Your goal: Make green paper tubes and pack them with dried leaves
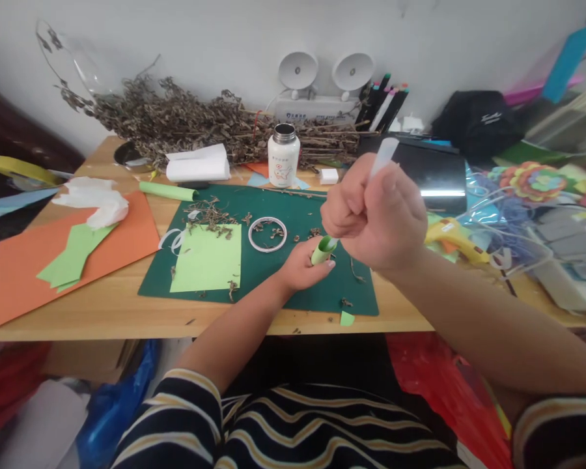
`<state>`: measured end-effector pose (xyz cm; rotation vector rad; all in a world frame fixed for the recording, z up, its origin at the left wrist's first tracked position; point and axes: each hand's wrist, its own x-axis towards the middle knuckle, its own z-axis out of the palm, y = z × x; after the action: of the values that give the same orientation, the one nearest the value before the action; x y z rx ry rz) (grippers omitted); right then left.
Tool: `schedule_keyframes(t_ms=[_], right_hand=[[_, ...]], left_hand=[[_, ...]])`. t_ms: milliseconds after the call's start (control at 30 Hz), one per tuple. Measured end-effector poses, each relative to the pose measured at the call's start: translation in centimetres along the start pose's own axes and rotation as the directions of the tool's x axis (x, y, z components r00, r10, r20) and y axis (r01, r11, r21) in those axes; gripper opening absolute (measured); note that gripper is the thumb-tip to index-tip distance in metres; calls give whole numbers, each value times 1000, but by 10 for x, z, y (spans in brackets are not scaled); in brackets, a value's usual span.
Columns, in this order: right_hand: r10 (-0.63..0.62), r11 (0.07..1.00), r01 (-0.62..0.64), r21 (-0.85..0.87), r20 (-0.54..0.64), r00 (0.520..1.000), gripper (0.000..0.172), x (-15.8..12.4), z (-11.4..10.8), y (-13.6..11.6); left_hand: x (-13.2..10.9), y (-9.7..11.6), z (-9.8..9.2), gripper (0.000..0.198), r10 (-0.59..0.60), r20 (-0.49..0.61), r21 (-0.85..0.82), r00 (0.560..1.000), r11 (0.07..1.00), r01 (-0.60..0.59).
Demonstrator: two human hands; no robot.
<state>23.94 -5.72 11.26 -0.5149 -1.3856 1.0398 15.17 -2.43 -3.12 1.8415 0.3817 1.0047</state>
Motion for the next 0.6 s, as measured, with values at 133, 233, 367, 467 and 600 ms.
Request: schedule_keyframes(t_ms=[133, 233, 367, 467, 600], right_hand=[[43, 999, -43, 3, -61, 997, 39, 4, 0, -8], [106, 994, -105, 30, -33, 994, 38, 5, 1, -8], [101, 992, -98, 73, -26, 995, 36, 2, 1, -5], [63, 990, -70, 125, 57, 996, 34, -2, 1, -5], [129, 986, -135, 99, 59, 990, 35, -1, 4, -9]], left_hand=[[1, 3, 0, 23, -3, 16, -5, 1000, 1000, 3], [2, 2, 1, 23, 5, -1, -10, 1000, 1000, -5], [2, 1, 1, 23, 21, -5, -19, 1000, 1000, -21], [2, 1, 2, 20, 56, -19, -17, 998, 998, -56], [2, 1, 2, 20, 51, -13, -6, 999, 999, -51]])
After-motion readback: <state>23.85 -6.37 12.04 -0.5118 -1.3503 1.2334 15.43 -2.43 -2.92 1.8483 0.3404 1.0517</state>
